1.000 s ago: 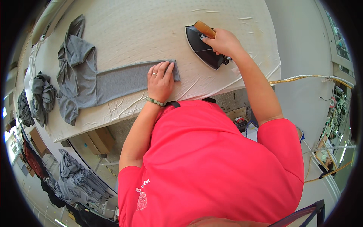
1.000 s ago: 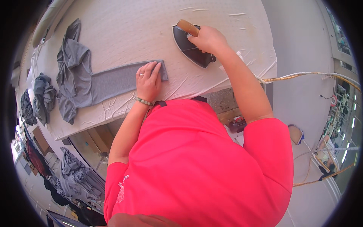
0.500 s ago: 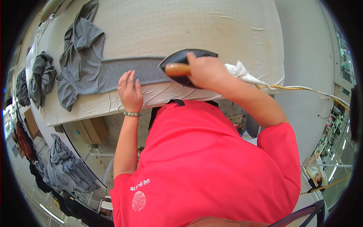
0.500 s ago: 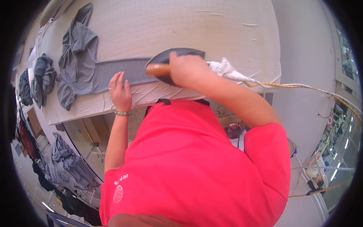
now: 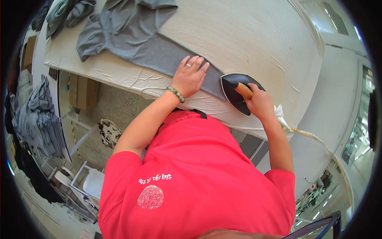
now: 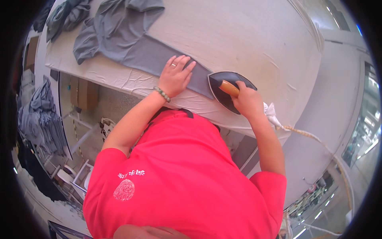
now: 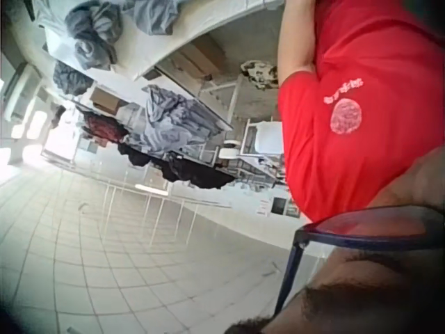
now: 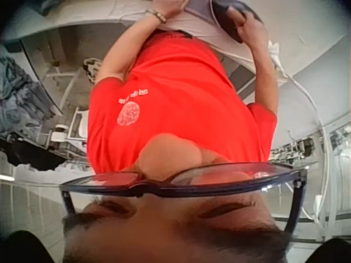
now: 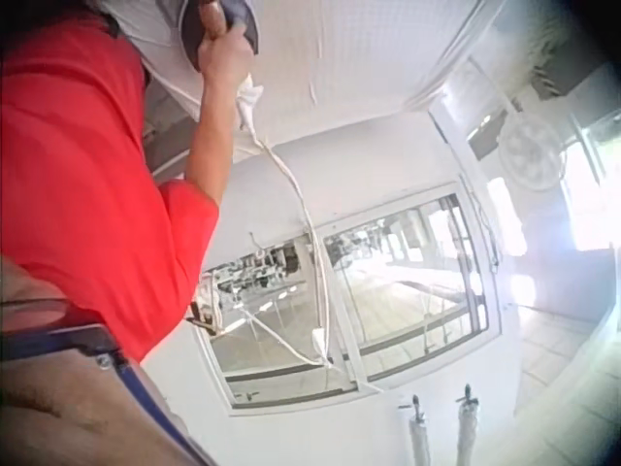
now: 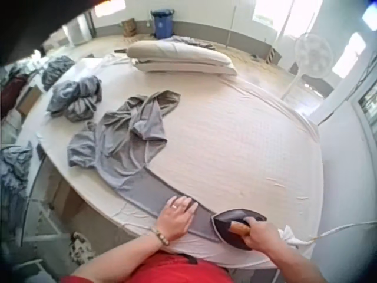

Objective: The recorder is ironing a gray sweatshirt on a large table in a factory setting.

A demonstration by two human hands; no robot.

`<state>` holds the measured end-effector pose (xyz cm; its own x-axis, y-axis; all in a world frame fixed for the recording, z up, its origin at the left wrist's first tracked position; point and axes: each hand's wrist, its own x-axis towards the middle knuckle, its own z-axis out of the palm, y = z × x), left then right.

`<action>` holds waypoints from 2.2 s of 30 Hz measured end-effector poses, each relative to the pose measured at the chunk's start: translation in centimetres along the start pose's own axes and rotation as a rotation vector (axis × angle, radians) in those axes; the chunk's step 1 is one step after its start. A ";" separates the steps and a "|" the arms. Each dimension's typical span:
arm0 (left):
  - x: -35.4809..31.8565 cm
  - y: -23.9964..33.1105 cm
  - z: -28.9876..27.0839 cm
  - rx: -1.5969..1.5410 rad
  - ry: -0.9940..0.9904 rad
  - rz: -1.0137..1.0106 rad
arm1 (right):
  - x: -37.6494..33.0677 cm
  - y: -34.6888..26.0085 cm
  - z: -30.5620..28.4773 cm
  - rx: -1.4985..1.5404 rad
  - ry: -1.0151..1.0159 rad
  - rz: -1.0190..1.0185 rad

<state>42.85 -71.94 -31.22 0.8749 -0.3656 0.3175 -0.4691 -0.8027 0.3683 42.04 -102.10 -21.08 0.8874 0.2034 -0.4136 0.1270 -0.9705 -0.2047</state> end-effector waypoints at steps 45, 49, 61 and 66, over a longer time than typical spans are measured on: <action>-3.8 -30.8 -12.2 -1.276 0.694 -1.342 | 2.7 7.6 -1.2 0.286 0.250 0.648; 3.8 -25.4 -15.6 -1.175 0.735 -1.057 | 2.3 10.4 -0.6 0.257 0.275 0.633; -3.6 -6.2 -31.4 -1.485 0.717 -0.636 | 7.0 3.0 -4.5 0.434 0.692 0.071; -9.3 -7.2 -26.6 -1.190 0.658 -0.953 | 14.5 -2.5 -0.4 0.757 0.290 0.001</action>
<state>34.89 -50.25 -13.62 0.8310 0.5103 -0.2215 0.0750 0.2918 0.9535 54.79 -96.80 -26.23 0.9801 0.0598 -0.1891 -0.1163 -0.5990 -0.7923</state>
